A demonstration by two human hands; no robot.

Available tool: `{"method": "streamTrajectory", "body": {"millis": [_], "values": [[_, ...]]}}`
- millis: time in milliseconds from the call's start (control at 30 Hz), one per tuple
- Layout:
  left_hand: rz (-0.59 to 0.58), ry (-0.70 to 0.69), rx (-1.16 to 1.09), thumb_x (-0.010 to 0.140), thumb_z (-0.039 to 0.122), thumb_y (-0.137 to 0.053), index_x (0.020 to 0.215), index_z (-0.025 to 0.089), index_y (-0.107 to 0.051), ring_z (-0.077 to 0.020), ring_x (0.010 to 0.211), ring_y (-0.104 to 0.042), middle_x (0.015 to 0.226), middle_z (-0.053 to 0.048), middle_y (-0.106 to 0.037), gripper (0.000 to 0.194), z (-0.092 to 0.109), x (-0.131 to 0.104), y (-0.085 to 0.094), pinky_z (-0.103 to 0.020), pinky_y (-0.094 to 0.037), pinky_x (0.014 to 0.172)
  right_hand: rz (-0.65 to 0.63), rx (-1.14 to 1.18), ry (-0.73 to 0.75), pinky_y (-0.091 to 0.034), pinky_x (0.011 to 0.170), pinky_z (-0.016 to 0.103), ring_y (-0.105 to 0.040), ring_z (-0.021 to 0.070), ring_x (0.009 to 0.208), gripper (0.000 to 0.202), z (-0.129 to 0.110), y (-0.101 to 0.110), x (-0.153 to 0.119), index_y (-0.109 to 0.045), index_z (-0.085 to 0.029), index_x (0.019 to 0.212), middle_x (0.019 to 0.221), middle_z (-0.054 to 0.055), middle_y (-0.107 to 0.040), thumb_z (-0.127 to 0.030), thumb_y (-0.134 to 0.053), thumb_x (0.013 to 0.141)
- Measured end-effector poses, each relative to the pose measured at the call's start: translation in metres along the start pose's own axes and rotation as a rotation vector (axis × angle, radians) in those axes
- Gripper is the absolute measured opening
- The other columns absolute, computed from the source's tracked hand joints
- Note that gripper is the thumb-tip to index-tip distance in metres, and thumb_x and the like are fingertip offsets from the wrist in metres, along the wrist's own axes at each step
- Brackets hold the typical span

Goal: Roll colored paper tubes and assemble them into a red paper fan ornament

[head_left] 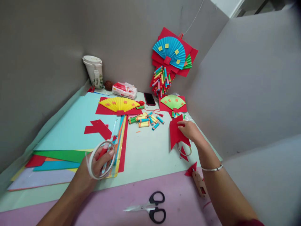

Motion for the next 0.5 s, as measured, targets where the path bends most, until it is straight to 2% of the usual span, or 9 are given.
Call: {"method": "streamTrajectory", "body": {"millis": [133,233,333,433,500], "values": [[-0.030,0.016,-0.003,0.073,0.042,-0.073,0.071,0.021,-0.055,-0.0095,0.048,-0.035,0.055,0.006,-0.042,0.028,-0.004,0.000,0.001,-0.020,-0.029,0.042,-0.114,0.051,0.110,-0.050,0.080,0.026,-0.068,0.0194,0.098,0.034,-0.010,-0.009,-0.014,-0.071,-0.030,0.116,0.116,0.001,-0.072,-0.029,-0.055,0.086],[0.002,-0.008,0.024,0.072,0.045,-0.072,0.070,0.021,-0.057,-0.0107,0.047,-0.038,0.055,0.005,-0.045,0.029,-0.002,0.001,0.003,-0.021,-0.031,0.042,-0.140,0.033,0.113,-0.049,0.087,0.030,-0.066,0.0233,0.106,0.033,-0.006,-0.012,-0.021,-0.073,-0.026,0.112,0.117,0.004,-0.072,-0.023,-0.057,0.083],[0.030,-0.032,0.052,0.070,0.047,-0.073,0.070,0.021,-0.058,-0.0119,0.047,-0.040,0.053,0.004,-0.048,0.030,0.000,0.003,0.004,-0.022,-0.033,0.042,-0.076,0.003,0.066,-0.046,0.093,0.036,-0.062,0.0280,0.113,0.038,0.001,-0.006,-0.026,-0.070,-0.018,0.118,0.123,0.011,-0.069,-0.020,-0.051,0.085],[0.038,-0.039,0.069,0.069,0.049,-0.072,0.068,0.021,-0.058,-0.0119,0.045,-0.040,0.052,0.004,-0.048,0.031,0.001,0.003,0.002,-0.022,-0.031,0.040,-0.089,0.019,0.104,-0.048,0.092,0.033,-0.064,0.0246,0.111,0.037,-0.002,-0.004,-0.033,-0.070,-0.024,0.118,0.122,0.006,-0.070,-0.023,-0.052,0.086],[0.045,-0.056,0.087,0.070,0.049,-0.071,0.068,0.021,-0.057,-0.0115,0.044,-0.039,0.051,0.004,-0.046,0.032,0.003,0.001,0.001,-0.022,-0.031,0.040,-0.098,0.020,0.121,-0.048,0.090,0.033,-0.064,0.0251,0.109,0.035,-0.006,-0.001,-0.039,-0.072,-0.024,0.114,0.118,0.006,-0.071,-0.021,-0.054,0.085]]}}
Point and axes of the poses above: each hand's wrist, its own x-axis towards the middle knuckle, its own y-axis out of the back of the hand, z = x × y, the point moved 6 cm from there along x, towards the middle knuckle
